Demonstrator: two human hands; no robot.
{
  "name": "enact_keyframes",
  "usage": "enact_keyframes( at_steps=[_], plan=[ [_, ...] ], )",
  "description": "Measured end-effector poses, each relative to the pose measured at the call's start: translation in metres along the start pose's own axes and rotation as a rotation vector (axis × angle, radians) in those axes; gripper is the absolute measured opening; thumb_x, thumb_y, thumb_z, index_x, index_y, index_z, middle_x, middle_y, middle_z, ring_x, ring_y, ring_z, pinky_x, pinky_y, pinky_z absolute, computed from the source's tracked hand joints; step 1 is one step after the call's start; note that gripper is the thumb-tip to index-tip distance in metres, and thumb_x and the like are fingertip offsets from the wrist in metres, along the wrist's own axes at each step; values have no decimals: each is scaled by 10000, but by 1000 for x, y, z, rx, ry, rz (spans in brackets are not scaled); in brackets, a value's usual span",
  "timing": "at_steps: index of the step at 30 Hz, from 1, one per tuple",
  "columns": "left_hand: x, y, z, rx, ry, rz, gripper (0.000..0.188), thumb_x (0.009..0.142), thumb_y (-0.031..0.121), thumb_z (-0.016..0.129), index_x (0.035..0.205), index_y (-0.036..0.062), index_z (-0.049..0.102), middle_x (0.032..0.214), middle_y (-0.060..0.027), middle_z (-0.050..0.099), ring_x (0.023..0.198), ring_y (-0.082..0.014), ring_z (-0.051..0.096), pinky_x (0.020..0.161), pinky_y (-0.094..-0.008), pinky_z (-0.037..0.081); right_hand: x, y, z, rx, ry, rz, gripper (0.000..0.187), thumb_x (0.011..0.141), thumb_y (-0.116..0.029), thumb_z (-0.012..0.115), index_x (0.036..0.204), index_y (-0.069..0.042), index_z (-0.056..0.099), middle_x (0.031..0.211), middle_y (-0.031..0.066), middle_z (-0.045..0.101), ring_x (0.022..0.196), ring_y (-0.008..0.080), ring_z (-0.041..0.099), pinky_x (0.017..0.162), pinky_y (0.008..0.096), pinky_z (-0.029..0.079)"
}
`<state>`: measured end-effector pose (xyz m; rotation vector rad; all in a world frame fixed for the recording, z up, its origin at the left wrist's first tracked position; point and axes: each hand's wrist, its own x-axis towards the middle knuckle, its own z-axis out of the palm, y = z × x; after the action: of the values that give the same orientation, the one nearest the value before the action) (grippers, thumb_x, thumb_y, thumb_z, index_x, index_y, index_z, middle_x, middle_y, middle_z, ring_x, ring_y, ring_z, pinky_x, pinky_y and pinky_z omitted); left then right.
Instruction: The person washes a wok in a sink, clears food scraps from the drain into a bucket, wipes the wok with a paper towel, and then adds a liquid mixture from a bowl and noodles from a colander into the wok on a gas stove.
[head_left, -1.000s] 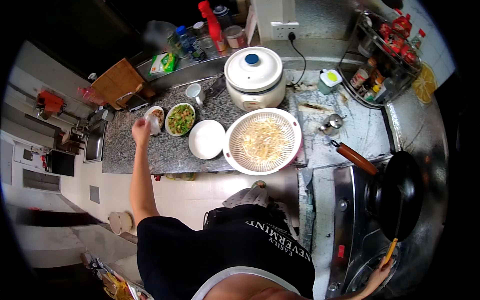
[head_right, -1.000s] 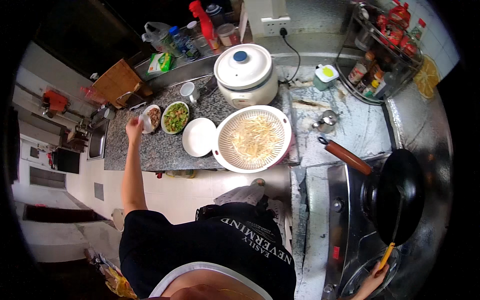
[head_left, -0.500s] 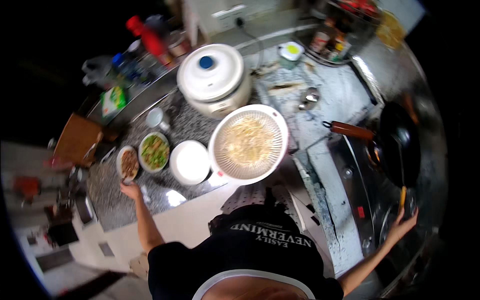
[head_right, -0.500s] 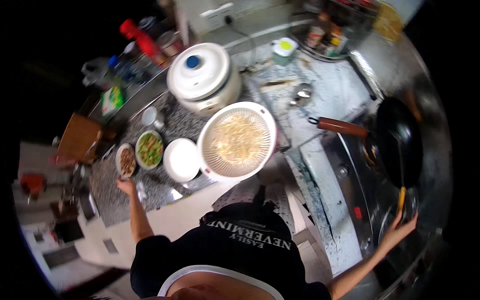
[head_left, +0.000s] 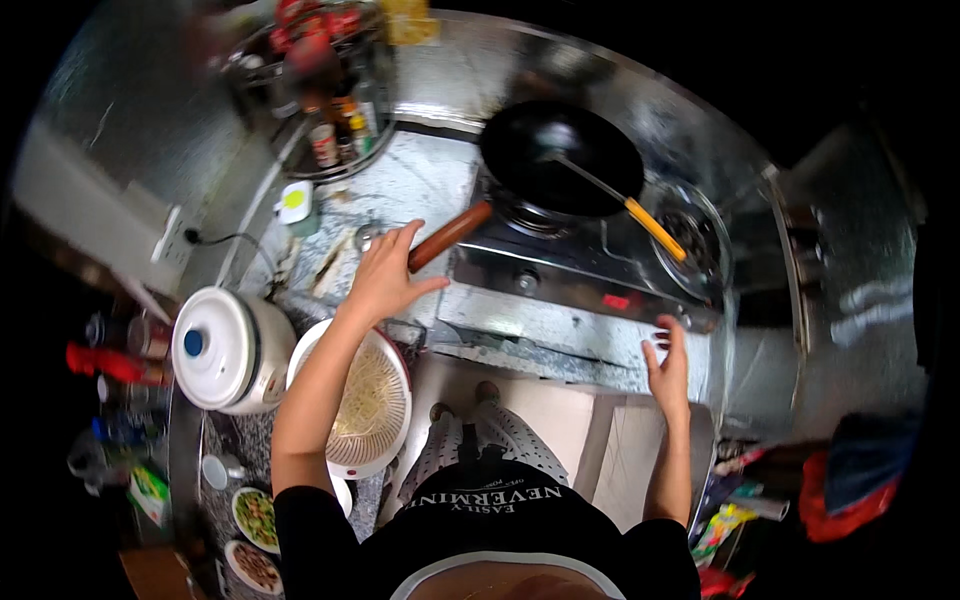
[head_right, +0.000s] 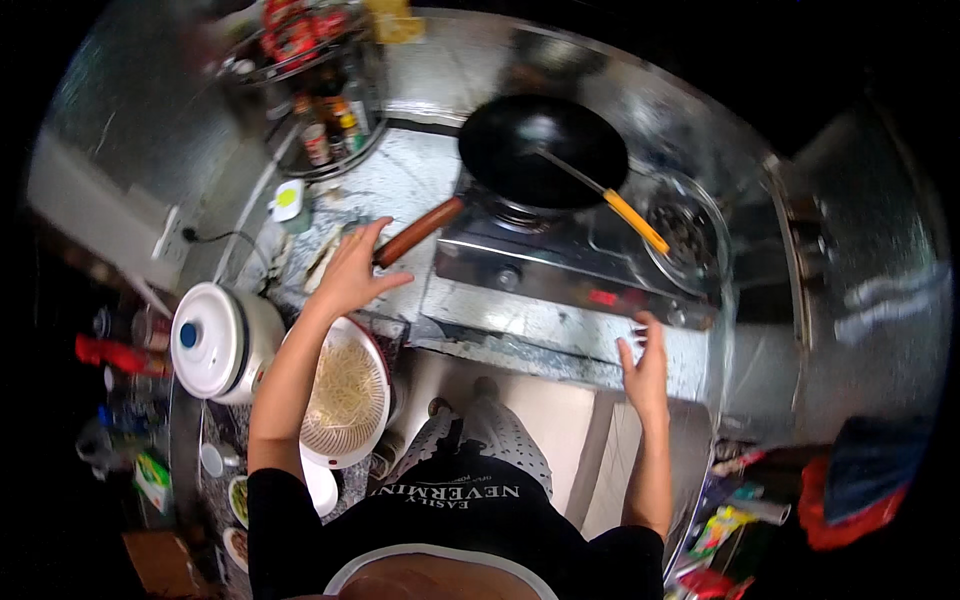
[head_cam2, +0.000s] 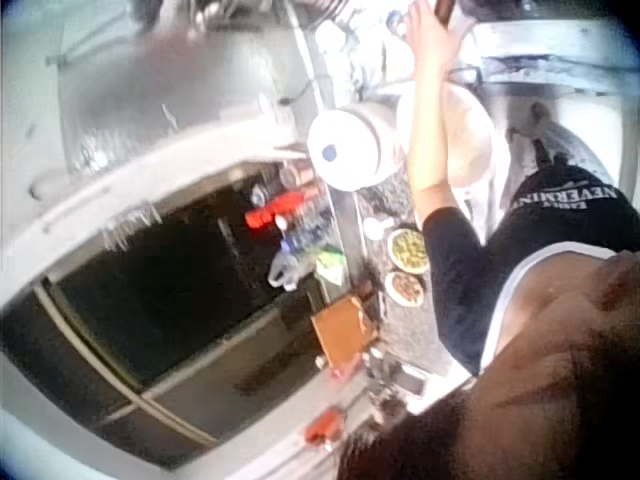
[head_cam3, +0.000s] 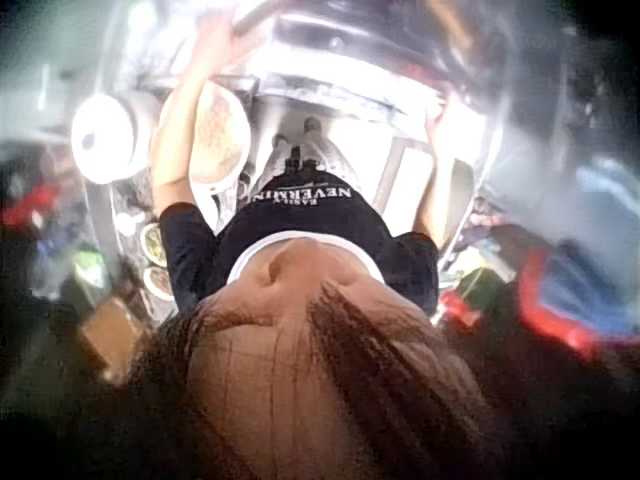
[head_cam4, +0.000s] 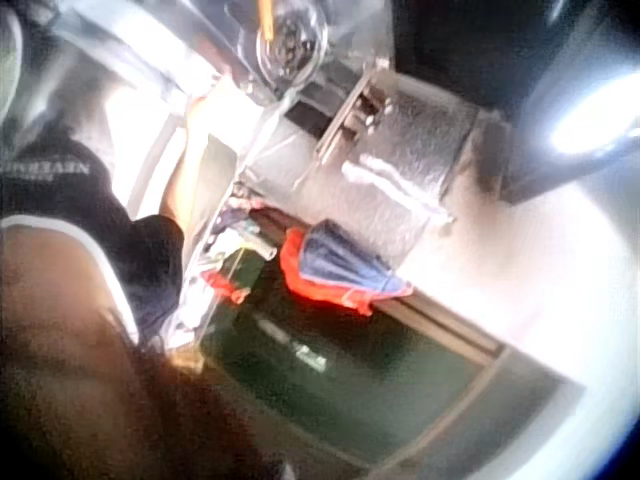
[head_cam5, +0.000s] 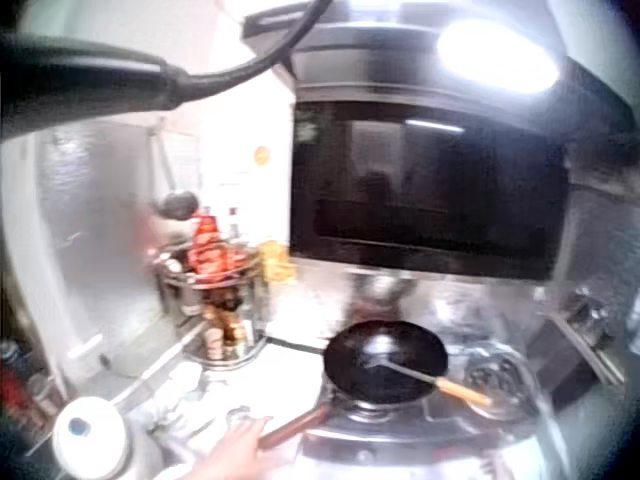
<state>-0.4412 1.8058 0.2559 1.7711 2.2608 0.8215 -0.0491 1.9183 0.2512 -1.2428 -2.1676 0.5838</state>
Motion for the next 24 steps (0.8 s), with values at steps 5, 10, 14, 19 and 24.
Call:
enact_keyframes(
  at_steps=[5, 10, 14, 19, 24],
  plan=[
    [54, -2, 38, 164, -222, -207, 415, 700, 333, 642, 954, 27, 522, 796, -200, 603, 769, -352, 583, 675, -413, 454, -86, 56, 3, 262, -434, 340, 287, 786, -82, 573, 1056, -55, 479, 882, 76, 548, 696, 160, 543, 606, 267, 436],
    [67, -29, 42, 304, -79, -112, 400, 694, 281, 647, 1004, 50, 547, 802, -211, 597, 767, -365, 577, 665, -414, 456, -175, 131, 33, 255, -472, 550, 254, 807, -135, 553, 1031, -39, 480, 817, 89, 575, 686, 155, 544, 604, 280, 447],
    [69, -39, 34, 258, -27, -32, 402, 677, 218, 666, 991, 1, 543, 766, -206, 598, 668, -313, 597, 594, -368, 451, -231, 185, 54, 250, -489, 624, 262, 794, -168, 572, 1012, -45, 493, 813, 107, 596, 695, 183, 563, 612, 300, 452],
    [67, -20, 28, 189, -136, -78, 490, 696, 262, 698, 1063, 2, 504, 816, -106, 535, 676, -177, 539, 604, -301, 434, -254, 238, 72, 348, -583, 736, 261, 771, -189, 585, 983, -45, 533, 809, 114, 613, 723, 207, 581, 643, 307, 460],
    [37, 55, 47, 474, 203, 179, 391, 760, 193, 647, 1058, -1, 483, 1001, -144, 493, 852, -226, 529, 763, -317, 414, -237, 293, 133, 376, -465, 796, 251, 786, -216, 495, 928, -18, 553, 864, 165, 599, 741, 298, 587, 657, 365, 467]
  ],
)
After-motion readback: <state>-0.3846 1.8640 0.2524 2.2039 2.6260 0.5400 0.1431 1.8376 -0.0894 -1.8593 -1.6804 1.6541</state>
